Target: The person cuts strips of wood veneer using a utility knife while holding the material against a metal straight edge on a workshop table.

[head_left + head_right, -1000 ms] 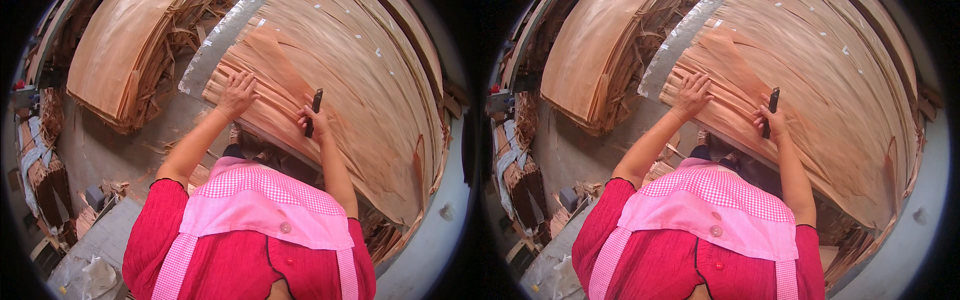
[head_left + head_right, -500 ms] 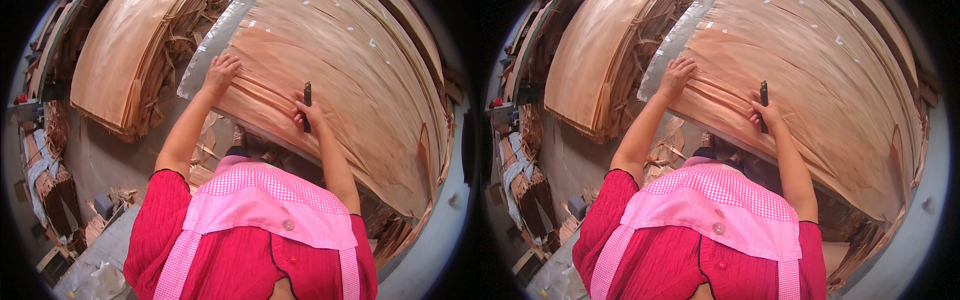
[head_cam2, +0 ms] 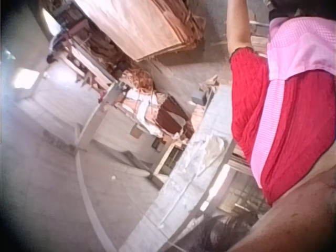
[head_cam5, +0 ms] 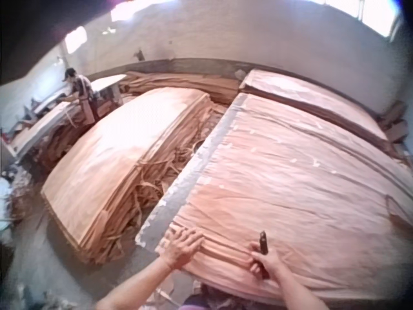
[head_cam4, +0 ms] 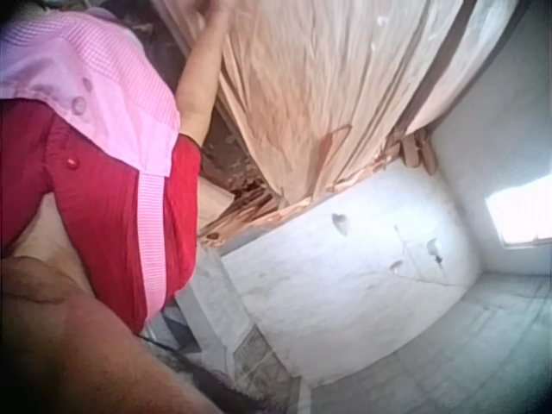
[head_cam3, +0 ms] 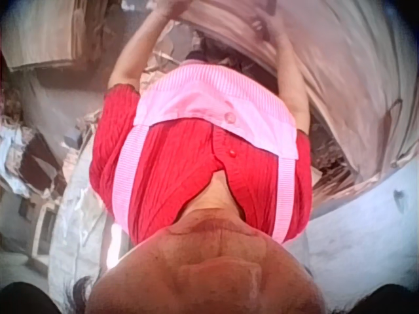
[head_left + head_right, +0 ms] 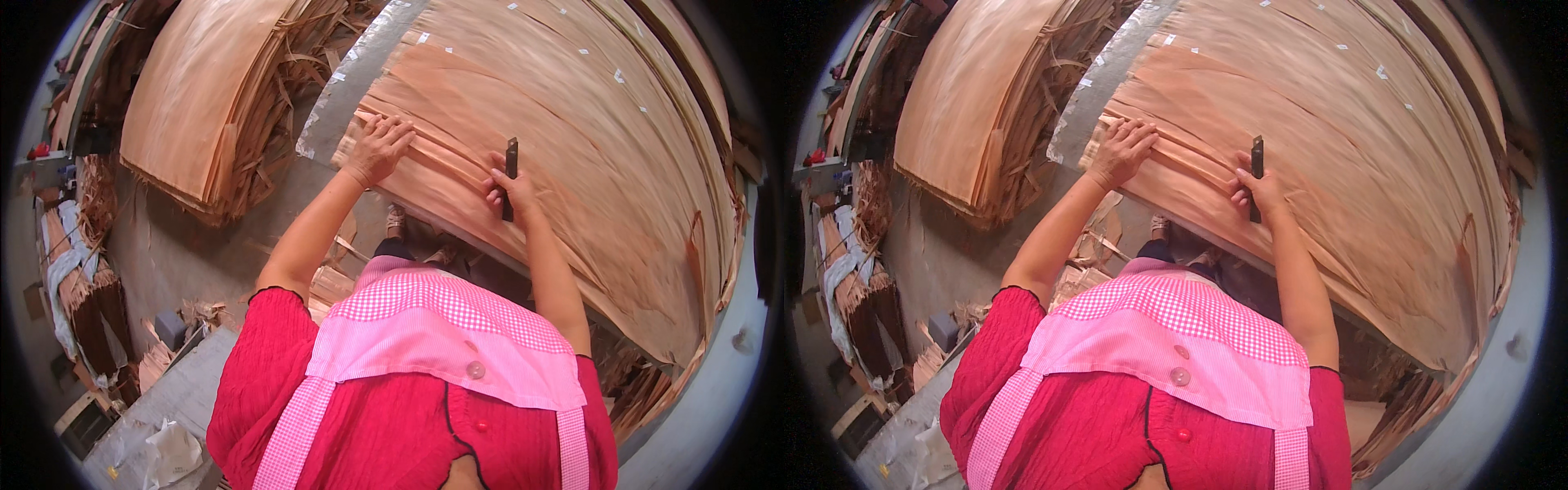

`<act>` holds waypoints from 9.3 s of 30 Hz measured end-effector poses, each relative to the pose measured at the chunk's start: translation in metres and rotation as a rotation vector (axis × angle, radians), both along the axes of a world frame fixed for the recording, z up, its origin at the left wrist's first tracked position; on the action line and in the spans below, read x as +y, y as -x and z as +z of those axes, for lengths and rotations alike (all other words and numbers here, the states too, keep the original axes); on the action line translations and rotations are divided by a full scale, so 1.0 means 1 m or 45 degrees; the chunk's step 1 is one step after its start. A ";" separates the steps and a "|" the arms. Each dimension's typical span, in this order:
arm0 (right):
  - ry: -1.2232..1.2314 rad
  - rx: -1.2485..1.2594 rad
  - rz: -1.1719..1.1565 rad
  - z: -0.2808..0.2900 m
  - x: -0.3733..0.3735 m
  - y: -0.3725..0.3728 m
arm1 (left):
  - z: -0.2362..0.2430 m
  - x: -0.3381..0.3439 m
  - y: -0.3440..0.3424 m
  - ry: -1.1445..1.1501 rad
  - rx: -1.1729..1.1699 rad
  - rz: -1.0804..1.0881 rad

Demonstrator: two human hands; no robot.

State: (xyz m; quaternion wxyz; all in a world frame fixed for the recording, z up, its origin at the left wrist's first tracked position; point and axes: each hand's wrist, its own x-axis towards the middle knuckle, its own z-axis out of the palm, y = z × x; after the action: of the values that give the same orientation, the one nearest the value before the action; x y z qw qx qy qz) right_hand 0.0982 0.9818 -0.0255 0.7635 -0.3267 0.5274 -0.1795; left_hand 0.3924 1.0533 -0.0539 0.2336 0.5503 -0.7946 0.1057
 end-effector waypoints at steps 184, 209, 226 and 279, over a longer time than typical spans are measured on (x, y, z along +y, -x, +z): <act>0.091 0.371 -0.906 -0.005 0.028 -0.186 | 0.012 -0.113 -0.084 -0.368 -0.088 -1.117; 0.434 1.355 -0.138 0.015 0.032 -0.170 | -0.015 -0.088 -0.029 -0.025 -0.222 -0.789; 0.225 0.147 -0.859 0.024 0.017 -0.260 | -0.009 -0.092 -0.133 -0.192 0.172 -0.783; 0.151 0.223 -1.118 -0.014 0.058 -0.300 | -0.002 -0.121 -0.147 -0.334 -0.012 -1.262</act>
State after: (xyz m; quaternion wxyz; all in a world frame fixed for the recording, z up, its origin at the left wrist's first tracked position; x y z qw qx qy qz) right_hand 0.3983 1.0402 -0.0396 0.5473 -0.1292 0.6675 -0.4881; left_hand 0.5390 0.9323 -0.0556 0.1811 0.1315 -0.9677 -0.1158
